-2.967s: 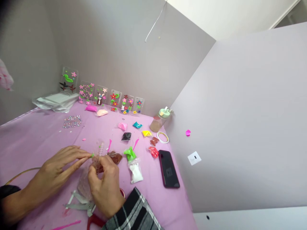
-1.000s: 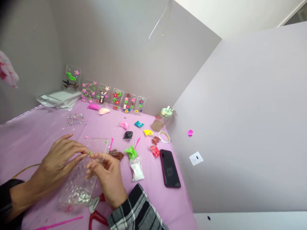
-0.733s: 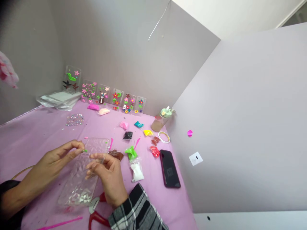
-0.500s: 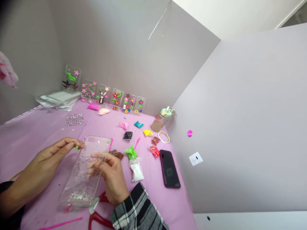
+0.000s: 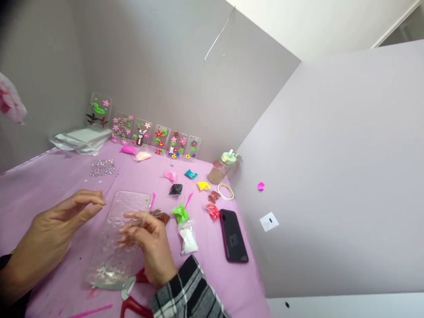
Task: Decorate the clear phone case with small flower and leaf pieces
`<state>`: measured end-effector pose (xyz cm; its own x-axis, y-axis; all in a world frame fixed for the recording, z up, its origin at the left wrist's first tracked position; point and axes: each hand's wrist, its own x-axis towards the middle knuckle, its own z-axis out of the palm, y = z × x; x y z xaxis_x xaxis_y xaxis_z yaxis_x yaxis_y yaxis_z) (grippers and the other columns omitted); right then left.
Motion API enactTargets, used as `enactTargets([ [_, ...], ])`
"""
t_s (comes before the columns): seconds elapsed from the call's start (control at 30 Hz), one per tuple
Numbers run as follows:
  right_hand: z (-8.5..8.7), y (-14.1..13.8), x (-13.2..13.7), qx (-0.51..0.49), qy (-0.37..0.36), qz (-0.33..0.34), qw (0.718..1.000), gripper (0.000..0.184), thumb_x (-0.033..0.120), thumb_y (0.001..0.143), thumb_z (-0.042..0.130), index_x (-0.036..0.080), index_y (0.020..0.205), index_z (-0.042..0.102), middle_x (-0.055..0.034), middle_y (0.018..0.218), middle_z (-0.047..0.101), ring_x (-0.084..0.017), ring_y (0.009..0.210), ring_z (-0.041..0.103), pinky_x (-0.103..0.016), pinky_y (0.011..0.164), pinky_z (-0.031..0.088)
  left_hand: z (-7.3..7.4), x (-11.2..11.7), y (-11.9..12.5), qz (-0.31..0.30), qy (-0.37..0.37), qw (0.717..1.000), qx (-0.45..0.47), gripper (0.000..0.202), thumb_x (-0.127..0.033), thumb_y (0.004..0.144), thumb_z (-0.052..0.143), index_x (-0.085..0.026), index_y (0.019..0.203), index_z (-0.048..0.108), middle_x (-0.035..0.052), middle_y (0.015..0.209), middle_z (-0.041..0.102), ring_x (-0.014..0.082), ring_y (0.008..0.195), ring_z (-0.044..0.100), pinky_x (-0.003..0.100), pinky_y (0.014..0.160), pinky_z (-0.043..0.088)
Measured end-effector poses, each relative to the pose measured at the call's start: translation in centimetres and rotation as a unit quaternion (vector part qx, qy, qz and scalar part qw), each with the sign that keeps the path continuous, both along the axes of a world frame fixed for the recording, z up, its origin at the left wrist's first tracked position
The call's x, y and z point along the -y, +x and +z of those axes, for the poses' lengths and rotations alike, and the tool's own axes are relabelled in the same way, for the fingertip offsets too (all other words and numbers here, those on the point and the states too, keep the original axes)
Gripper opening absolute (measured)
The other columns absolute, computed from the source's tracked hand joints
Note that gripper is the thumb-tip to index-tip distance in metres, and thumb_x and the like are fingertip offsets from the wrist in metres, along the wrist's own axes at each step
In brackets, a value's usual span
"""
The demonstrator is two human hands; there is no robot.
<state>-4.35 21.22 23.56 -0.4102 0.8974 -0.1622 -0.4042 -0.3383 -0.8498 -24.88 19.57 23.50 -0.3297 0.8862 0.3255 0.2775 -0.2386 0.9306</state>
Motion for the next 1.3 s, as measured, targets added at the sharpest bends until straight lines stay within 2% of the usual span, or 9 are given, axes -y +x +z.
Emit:
enactTargets([
  [0.3,-0.7,-0.6,0.6,0.041,0.067,0.019,0.997,0.054,0.025,0.078,0.088,0.024,0.131,0.077,0.0027,0.092,0.077,-0.014,0.070,0.068,-0.027,0.067,0.062,-0.8,0.3,0.8,0.009,0.049,0.998,-0.048,0.054,-0.091,0.087,0.078,-0.040,0.100,0.087,-0.0047,0.108,0.088,0.0284,0.129,0.079,0.039,0.124,0.058],
  [0.37,-0.9,-0.9,1.0,0.065,0.083,0.031,0.994,0.057,0.020,0.078,0.083,0.025,0.134,0.076,0.0038,0.093,0.075,-0.013,0.069,0.067,-0.027,0.069,0.061,-0.9,0.3,1.0,0.009,0.092,0.993,-0.071,0.046,-0.085,0.093,0.077,-0.041,0.101,0.085,-0.0070,0.103,0.087,0.0258,0.123,0.080,0.041,0.128,0.055],
  [0.47,-0.9,-1.2,1.6,0.111,0.119,0.037,0.986,0.052,0.016,0.080,0.075,0.025,0.130,0.077,0.0033,0.095,0.073,-0.013,0.073,0.066,-0.026,0.071,0.059,-0.7,0.1,1.1,-0.025,0.172,0.978,-0.117,0.022,-0.059,0.108,0.073,-0.041,0.100,0.081,-0.0101,0.097,0.084,0.0193,0.100,0.079,0.040,0.130,0.051],
  [0.6,-0.4,-1.4,2.2,0.191,0.198,0.030,0.961,0.034,0.013,0.085,0.068,0.024,0.116,0.077,0.0008,0.097,0.072,-0.017,0.083,0.066,-0.029,0.074,0.055,-0.6,-0.4,1.0,-0.014,0.213,0.962,-0.173,0.012,-0.039,0.109,0.072,-0.041,0.102,0.082,-0.0078,0.096,0.082,0.0210,0.095,0.075,0.043,0.128,0.048],
  [0.77,0.0,-1.3,2.7,0.297,0.288,-0.014,0.910,0.020,0.013,0.092,0.061,0.024,0.105,0.071,-0.0021,0.098,0.068,-0.021,0.088,0.061,-0.035,0.082,0.052,-0.9,-0.8,1.0,-0.026,0.183,0.960,-0.211,0.017,-0.044,0.108,0.070,-0.042,0.099,0.084,-0.0025,0.095,0.082,0.0279,0.097,0.073,0.058,0.131,0.042],
  [0.87,0.1,-1.1,2.8,0.315,0.323,-0.026,0.892,0.021,0.014,0.091,0.061,0.024,0.107,0.070,-0.0029,0.100,0.067,-0.022,0.090,0.061,-0.037,0.085,0.051,-0.9,-0.6,1.2,-0.036,0.155,0.969,-0.188,0.024,-0.052,0.109,0.066,-0.038,0.097,0.082,-0.0016,0.095,0.082,0.0286,0.098,0.074,0.056,0.130,0.045],
  [1.03,0.7,-0.9,2.4,0.221,0.235,0.005,0.946,0.020,0.027,0.091,0.075,0.024,0.111,0.074,-0.0024,0.104,0.068,-0.022,0.094,0.063,-0.035,0.084,0.051,-0.7,-0.5,1.4,-0.070,0.104,0.981,-0.150,0.040,-0.072,0.106,0.065,-0.036,0.094,0.077,-0.0025,0.093,0.080,0.0284,0.103,0.074,0.049,0.129,0.047],
  [1.17,0.5,-0.8,1.6,0.107,0.139,0.002,0.985,0.026,0.047,0.092,0.083,0.024,0.099,0.072,0.0007,0.087,0.067,-0.018,0.076,0.061,-0.032,0.073,0.052,-0.9,-0.4,1.2,-0.090,0.099,0.981,-0.140,0.032,-0.066,0.107,0.067,-0.038,0.095,0.077,-0.0045,0.092,0.079,0.0257,0.097,0.074,0.047,0.133,0.044],
  [1.3,0.1,-0.8,0.9,0.058,0.075,-0.002,0.995,0.034,0.049,0.084,0.092,0.022,0.097,0.075,-0.0011,0.086,0.076,-0.015,0.065,0.063,-0.032,0.068,0.058,-0.8,-0.2,1.2,-0.088,0.052,0.988,-0.116,0.035,-0.066,0.107,0.063,-0.036,0.091,0.074,-0.0012,0.096,0.078,0.0286,0.111,0.075,0.050,0.132,0.049],
])
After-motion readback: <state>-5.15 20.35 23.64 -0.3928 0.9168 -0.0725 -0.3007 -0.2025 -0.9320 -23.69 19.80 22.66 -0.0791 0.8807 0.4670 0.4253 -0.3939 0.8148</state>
